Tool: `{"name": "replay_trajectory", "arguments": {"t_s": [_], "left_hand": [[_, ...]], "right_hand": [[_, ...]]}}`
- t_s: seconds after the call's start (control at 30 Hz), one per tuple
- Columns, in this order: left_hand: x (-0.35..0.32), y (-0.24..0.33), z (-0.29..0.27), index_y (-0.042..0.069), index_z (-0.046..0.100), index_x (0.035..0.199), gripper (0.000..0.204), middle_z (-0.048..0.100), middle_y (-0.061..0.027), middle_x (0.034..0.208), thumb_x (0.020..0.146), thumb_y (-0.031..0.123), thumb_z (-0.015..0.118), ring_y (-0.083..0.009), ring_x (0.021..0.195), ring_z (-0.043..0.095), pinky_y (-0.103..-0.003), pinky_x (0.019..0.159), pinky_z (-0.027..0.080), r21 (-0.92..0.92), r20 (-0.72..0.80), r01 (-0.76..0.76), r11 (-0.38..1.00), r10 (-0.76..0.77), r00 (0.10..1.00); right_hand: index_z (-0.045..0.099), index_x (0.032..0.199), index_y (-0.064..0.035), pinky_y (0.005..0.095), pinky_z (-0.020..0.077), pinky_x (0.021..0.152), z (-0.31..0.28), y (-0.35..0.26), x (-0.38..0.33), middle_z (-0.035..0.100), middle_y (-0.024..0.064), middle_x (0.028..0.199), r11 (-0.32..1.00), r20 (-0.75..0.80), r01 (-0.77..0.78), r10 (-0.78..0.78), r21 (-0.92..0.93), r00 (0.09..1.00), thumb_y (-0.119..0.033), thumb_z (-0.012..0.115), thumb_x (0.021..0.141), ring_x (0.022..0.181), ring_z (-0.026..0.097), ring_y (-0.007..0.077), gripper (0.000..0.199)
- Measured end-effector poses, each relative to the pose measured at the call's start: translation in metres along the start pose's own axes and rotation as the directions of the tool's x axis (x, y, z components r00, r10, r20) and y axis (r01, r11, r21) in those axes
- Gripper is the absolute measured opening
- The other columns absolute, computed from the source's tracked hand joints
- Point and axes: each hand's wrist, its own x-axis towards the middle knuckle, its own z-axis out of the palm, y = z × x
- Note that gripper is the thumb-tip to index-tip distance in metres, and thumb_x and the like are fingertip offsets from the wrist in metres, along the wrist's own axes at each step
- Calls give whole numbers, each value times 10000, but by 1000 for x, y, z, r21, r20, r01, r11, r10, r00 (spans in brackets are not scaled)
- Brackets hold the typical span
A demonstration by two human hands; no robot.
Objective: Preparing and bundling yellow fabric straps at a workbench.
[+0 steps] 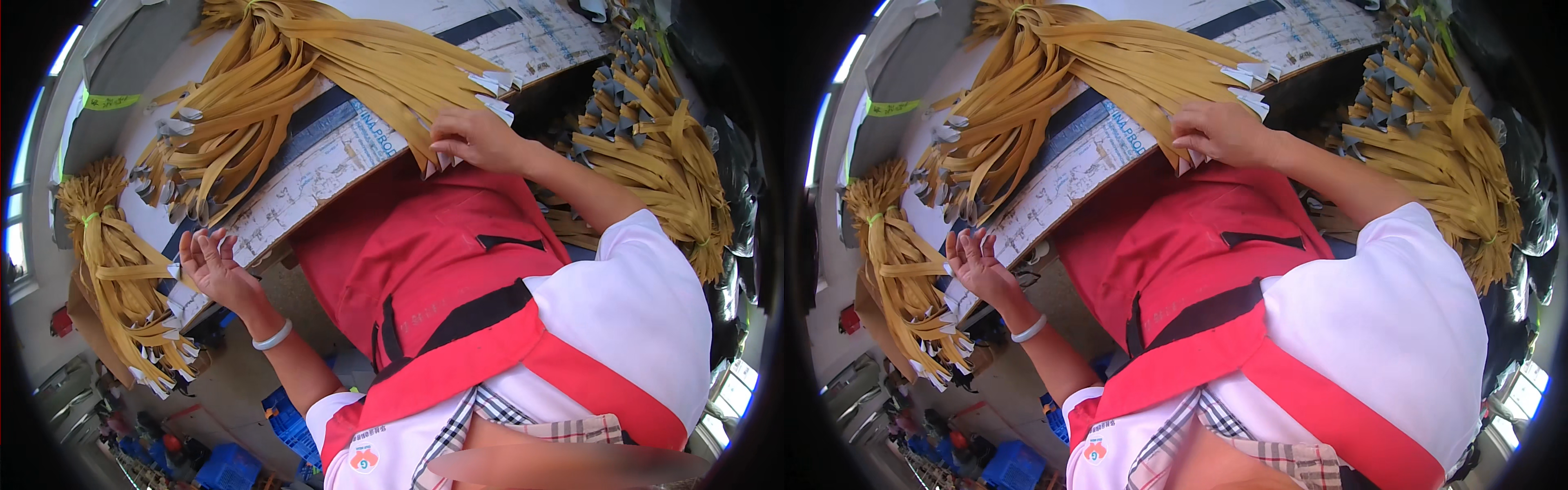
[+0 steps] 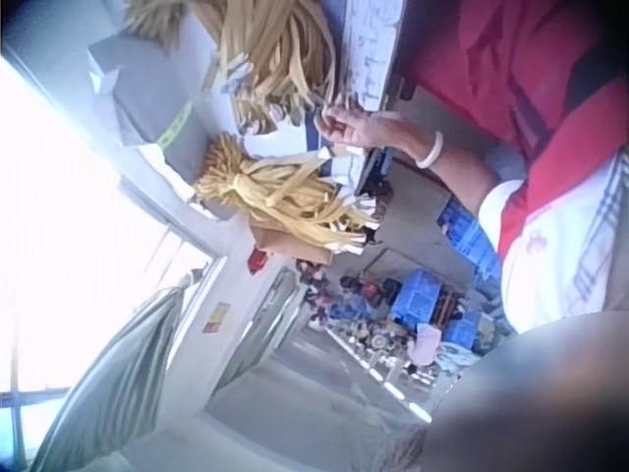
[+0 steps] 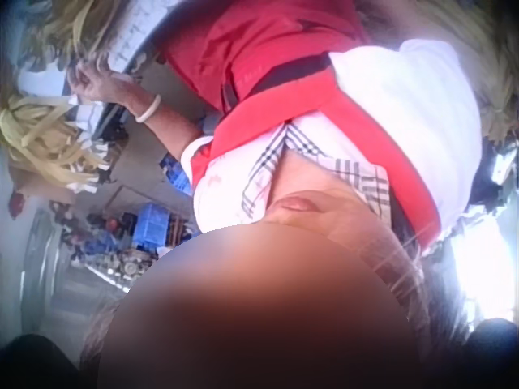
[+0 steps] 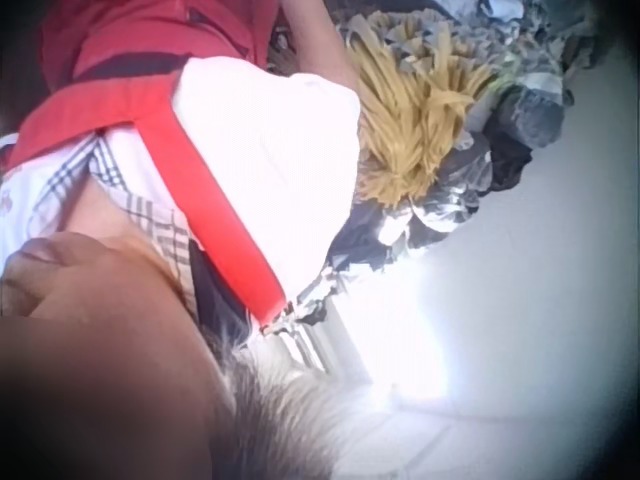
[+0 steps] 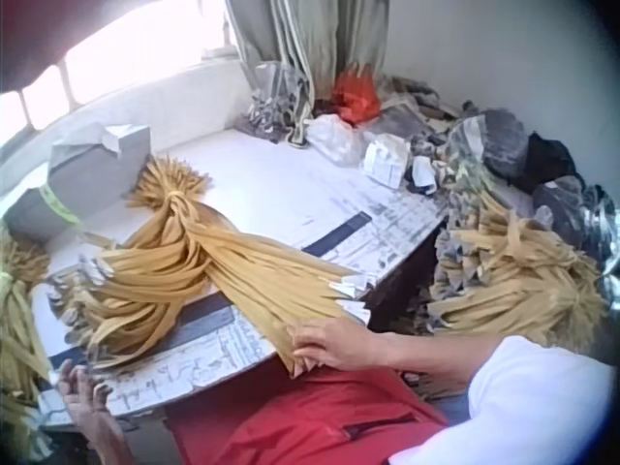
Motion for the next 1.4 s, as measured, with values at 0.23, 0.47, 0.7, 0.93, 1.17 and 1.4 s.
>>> {"name": "replay_trajectory", "arguments": {"t_s": [0.23,0.47,0.7,0.93,1.17,1.4], "left_hand": [[-102,-77,55,10,655,994,74,651,-27,876,928,35,635,-107,721,604,-227,662,490,369,654,302,879,-476,587],[-129,-112,83,14,665,954,104,630,-97,844,850,12,659,-199,729,593,-292,680,480,480,770,-136,867,-341,539],[-129,-119,60,5,661,961,82,609,-48,861,881,0,646,-119,769,585,-261,712,480,446,713,154,882,-454,533],[-133,-118,63,6,665,949,71,600,-49,817,880,7,648,-126,765,580,-255,714,471,450,764,65,891,-422,488],[-132,-60,74,1,625,1123,331,550,-85,1174,827,-148,627,-153,974,617,-266,846,522,52,774,155,987,-138,618],[-109,-33,72,-27,643,924,185,615,-84,1035,790,-144,695,-151,948,591,-258,833,524,-16,743,-15,1000,22,669]], "right_hand": [[627,840,-90,311,454,794,38,-13,-9,562,41,892,785,324,470,-358,-402,876,-161,594,766,914,544,205,107],[653,844,-84,285,416,791,57,5,-4,543,32,921,606,510,535,-234,-589,827,-187,575,795,921,521,186,138],[666,865,-109,306,424,841,38,-4,-9,550,23,961,770,370,437,-280,-464,886,-182,579,802,976,529,176,130],[680,883,-107,282,403,864,33,12,-4,557,15,959,554,462,485,-193,-677,866,-173,587,768,1006,519,163,162],[616,865,-41,293,445,805,13,-45,22,511,71,993,857,368,-139,-62,497,928,-105,664,871,901,536,184,80],[584,936,-35,205,436,611,30,-64,42,581,-9,769,490,334,-320,62,811,941,-187,622,960,663,519,63,158]]}}
